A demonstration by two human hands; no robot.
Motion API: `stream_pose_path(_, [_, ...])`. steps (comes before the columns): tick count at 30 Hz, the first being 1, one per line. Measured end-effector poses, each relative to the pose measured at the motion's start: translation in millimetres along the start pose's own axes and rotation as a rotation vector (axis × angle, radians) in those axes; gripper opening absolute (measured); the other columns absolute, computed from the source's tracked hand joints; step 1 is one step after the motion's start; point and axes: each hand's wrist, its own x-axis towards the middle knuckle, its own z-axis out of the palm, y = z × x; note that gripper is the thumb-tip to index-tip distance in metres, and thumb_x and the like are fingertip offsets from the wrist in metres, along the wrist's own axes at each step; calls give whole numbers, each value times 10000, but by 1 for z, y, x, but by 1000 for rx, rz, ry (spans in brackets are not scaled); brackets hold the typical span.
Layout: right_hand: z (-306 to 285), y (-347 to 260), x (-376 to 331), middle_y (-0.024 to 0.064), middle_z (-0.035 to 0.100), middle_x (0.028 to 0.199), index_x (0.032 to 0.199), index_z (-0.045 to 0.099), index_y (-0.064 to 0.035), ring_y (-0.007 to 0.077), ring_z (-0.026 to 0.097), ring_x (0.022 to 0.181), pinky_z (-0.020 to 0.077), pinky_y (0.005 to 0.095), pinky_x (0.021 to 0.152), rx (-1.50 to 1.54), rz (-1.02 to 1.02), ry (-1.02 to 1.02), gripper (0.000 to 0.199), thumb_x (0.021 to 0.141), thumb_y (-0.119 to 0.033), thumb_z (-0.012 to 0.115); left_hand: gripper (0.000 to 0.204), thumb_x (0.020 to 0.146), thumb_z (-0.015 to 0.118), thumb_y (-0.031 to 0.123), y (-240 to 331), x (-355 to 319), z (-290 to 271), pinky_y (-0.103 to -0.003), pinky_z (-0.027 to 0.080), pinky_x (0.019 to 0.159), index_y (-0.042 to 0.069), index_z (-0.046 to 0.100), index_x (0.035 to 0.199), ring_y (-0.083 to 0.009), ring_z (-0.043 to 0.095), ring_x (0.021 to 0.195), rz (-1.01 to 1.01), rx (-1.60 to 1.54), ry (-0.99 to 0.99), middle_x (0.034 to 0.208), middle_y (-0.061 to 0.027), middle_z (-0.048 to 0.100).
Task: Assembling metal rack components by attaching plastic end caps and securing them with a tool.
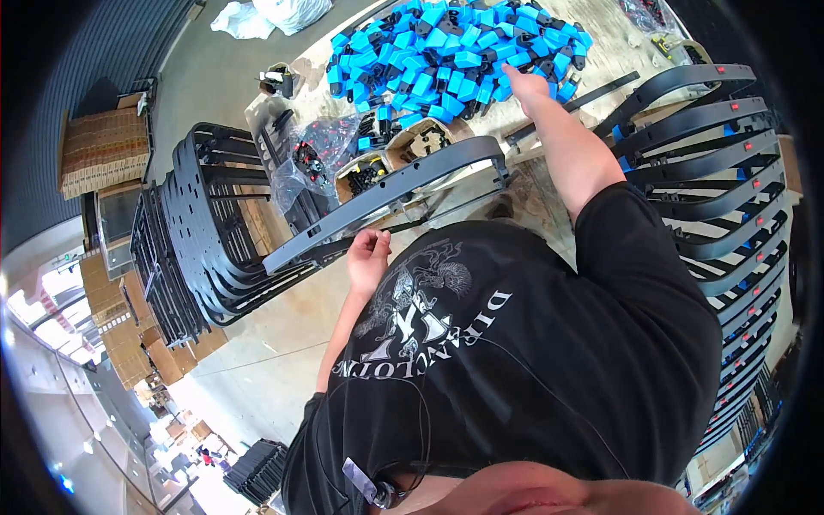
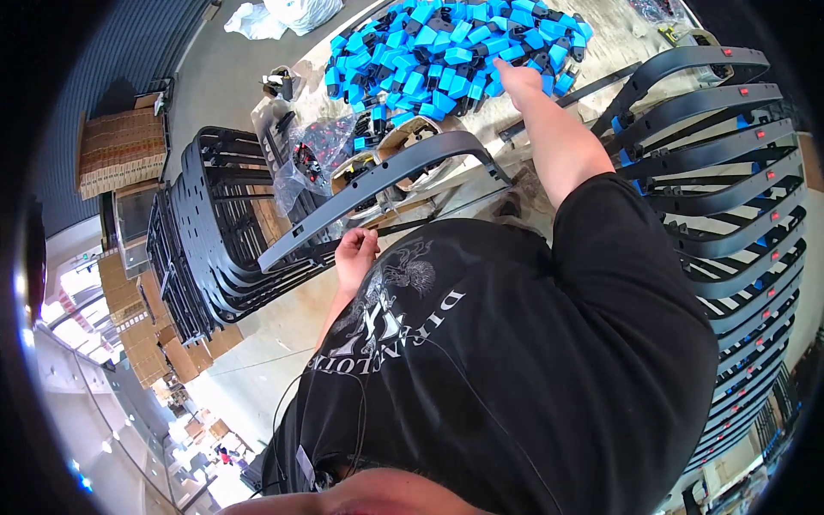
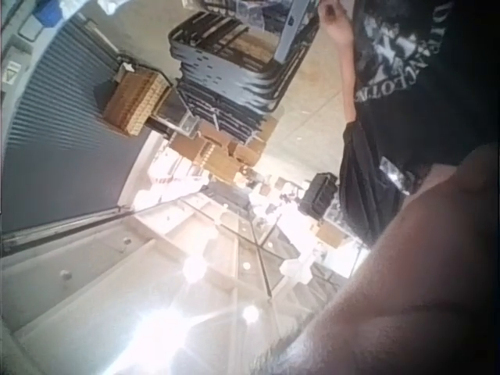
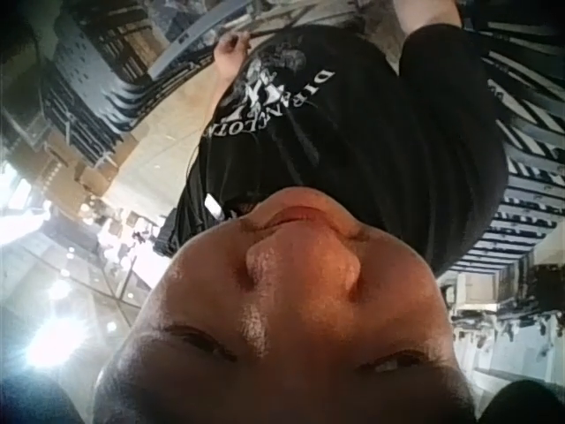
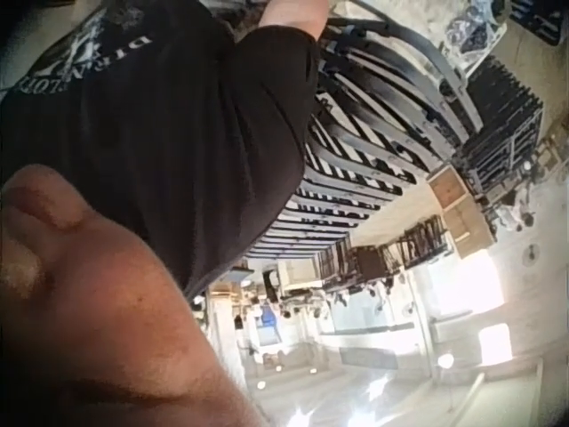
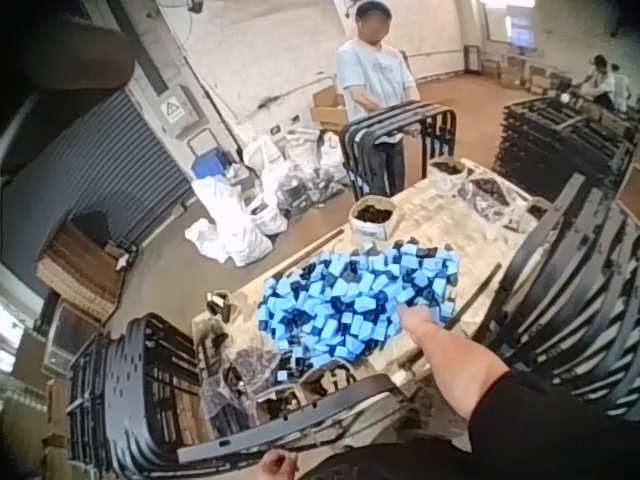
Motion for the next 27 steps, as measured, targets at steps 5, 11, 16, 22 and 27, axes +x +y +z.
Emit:
stream_pose_path(5, [-23, 24, 4, 72, 636, 816, 863, 653, -24, 205, 553, 658, 438, 374, 597, 202, 99, -220, 478, 817, -490, 749, 180, 985, 682, 187, -30, -15, 7, -222, 437, 571, 44, 617, 897, -60, 531, 614, -24, -112, 134, 709, 12, 601])
stream_pose_path(11, [-86, 57, -58, -20, 441, 631, 780, 556, -127, 118, 336, 491, 259, 290, 470, 761, 168, -806, 252, 903, -342, 603, 162, 979, 685, 200, -7, -10, 9, -212, 416, 551, 66, 619, 918, -42, 509, 599, -46, -83, 41, 726, 30, 609])
stream_pose_path(16, [-135, 69, -159, 12, 501, 711, 933, 548, -85, 135, 389, 539, 292, 283, 496, 786, 96, -1079, 209, 862, -281, 548, 147, 942, 710, 152, 60, 1, 19, -241, 468, 712, 28, 634, 966, -66, 562, 786, 81, -36, -458, 867, 13, 620])
stream_pose_path(22, [-135, 46, -281, 0, 493, 723, 1090, 573, -42, 73, 389, 542, 270, 259, 477, 334, -173, -1116, 307, 842, -221, 542, 680, 947, 665, 399, 113, 10, 94, -347, 403, 1062, 7, 426, 1448, -183, 499, 1246, 366, -94, -1002, 1326, -113, 528])
stream_pose_path(27, [-118, 52, -327, -30, 459, 698, 884, 587, -85, 67, 389, 577, 279, 251, 503, 396, -98, -1079, 174, 917, -256, 581, 628, 950, 573, 361, 103, -5, 128, -404, 385, 1113, -50, 472, 1414, -268, 515, 1310, 93, -720, -1136, 1398, -173, 548])
